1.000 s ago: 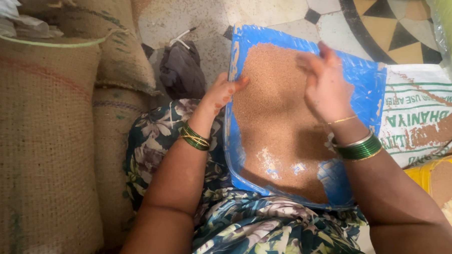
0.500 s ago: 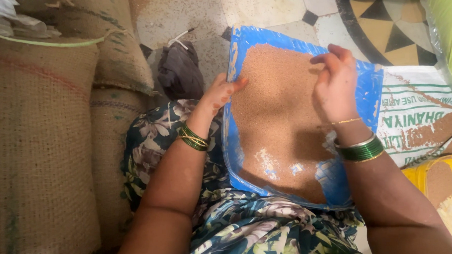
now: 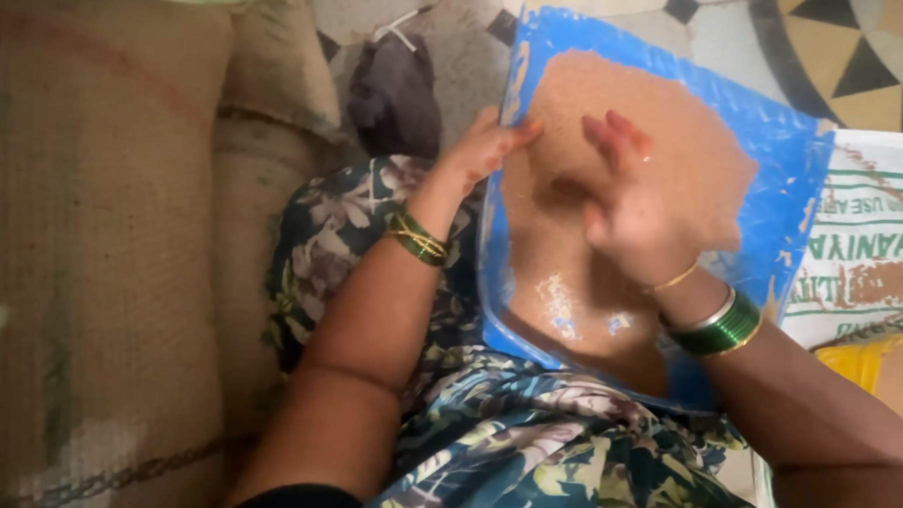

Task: The person is manually sifting and cleaning small brown seeds in a blue plastic tray.

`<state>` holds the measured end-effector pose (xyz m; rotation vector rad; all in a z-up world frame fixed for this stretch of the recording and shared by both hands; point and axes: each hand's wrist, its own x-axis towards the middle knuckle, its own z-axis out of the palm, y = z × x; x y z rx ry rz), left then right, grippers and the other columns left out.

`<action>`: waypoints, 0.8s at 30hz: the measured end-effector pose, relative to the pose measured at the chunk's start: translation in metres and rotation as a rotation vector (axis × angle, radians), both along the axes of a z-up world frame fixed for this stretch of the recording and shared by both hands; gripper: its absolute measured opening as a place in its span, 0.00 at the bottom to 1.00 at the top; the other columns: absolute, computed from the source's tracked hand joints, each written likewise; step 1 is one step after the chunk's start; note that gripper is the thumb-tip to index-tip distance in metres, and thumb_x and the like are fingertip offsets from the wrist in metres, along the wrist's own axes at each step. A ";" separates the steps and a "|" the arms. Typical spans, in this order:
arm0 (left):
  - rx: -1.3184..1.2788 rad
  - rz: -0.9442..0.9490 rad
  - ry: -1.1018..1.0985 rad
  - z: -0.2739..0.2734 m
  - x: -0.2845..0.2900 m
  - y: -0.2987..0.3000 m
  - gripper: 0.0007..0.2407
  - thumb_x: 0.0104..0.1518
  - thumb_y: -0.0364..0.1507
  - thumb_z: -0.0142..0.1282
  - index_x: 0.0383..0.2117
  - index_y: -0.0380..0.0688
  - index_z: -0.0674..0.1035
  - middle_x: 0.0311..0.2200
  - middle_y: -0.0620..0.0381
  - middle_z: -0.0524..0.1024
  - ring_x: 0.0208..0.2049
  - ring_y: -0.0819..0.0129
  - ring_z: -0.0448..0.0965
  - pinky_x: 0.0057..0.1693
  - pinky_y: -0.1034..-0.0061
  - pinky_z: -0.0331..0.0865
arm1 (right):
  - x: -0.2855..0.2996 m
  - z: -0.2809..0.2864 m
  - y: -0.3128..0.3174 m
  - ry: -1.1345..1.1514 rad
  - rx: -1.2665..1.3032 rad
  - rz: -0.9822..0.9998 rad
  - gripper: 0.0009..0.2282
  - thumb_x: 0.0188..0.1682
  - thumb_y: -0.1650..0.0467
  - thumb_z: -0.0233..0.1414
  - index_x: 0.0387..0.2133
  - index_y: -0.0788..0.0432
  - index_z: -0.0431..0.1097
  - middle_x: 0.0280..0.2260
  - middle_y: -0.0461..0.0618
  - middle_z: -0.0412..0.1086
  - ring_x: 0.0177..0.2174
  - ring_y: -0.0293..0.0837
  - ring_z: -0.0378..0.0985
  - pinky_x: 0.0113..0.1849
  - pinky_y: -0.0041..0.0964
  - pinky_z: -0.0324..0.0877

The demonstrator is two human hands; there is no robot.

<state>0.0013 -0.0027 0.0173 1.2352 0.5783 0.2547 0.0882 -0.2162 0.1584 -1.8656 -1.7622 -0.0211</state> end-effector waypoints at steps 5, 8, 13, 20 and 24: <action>0.028 0.011 -0.134 0.014 -0.006 -0.003 0.20 0.48 0.45 0.67 0.41 0.44 0.82 0.34 0.63 0.79 0.35 0.76 0.75 0.37 0.77 0.68 | -0.021 -0.009 0.004 -0.096 -0.068 0.095 0.16 0.36 0.79 0.53 0.37 0.53 0.79 0.63 0.61 0.60 0.65 0.69 0.53 0.62 0.59 0.56; 0.035 -0.004 -0.102 0.013 -0.005 -0.002 0.24 0.48 0.48 0.66 0.43 0.42 0.82 0.34 0.60 0.77 0.34 0.71 0.71 0.36 0.74 0.64 | -0.021 -0.016 0.006 -0.127 -0.029 0.040 0.20 0.35 0.80 0.52 0.44 0.62 0.77 0.64 0.64 0.57 0.65 0.69 0.53 0.62 0.60 0.55; 0.070 0.043 0.067 0.013 -0.004 -0.002 0.31 0.49 0.54 0.62 0.50 0.42 0.75 0.44 0.57 0.77 0.45 0.70 0.76 0.45 0.74 0.72 | -0.015 -0.020 0.005 -0.011 0.078 -0.130 0.22 0.49 0.80 0.50 0.59 0.63 0.71 0.69 0.62 0.54 0.68 0.63 0.55 0.68 0.58 0.57; 0.045 0.057 0.036 0.021 -0.006 -0.006 0.37 0.42 0.59 0.62 0.49 0.38 0.78 0.39 0.55 0.78 0.35 0.70 0.71 0.37 0.75 0.66 | -0.030 -0.018 0.001 -0.155 -0.055 -0.011 0.21 0.37 0.80 0.52 0.48 0.59 0.72 0.64 0.66 0.57 0.64 0.69 0.56 0.61 0.61 0.55; 0.095 0.073 0.014 0.025 -0.008 -0.006 0.31 0.46 0.60 0.58 0.41 0.45 0.79 0.31 0.63 0.77 0.26 0.80 0.70 0.31 0.81 0.66 | -0.018 -0.006 0.007 -0.048 0.163 -0.146 0.19 0.52 0.80 0.52 0.57 0.64 0.70 0.67 0.69 0.54 0.65 0.67 0.58 0.65 0.58 0.58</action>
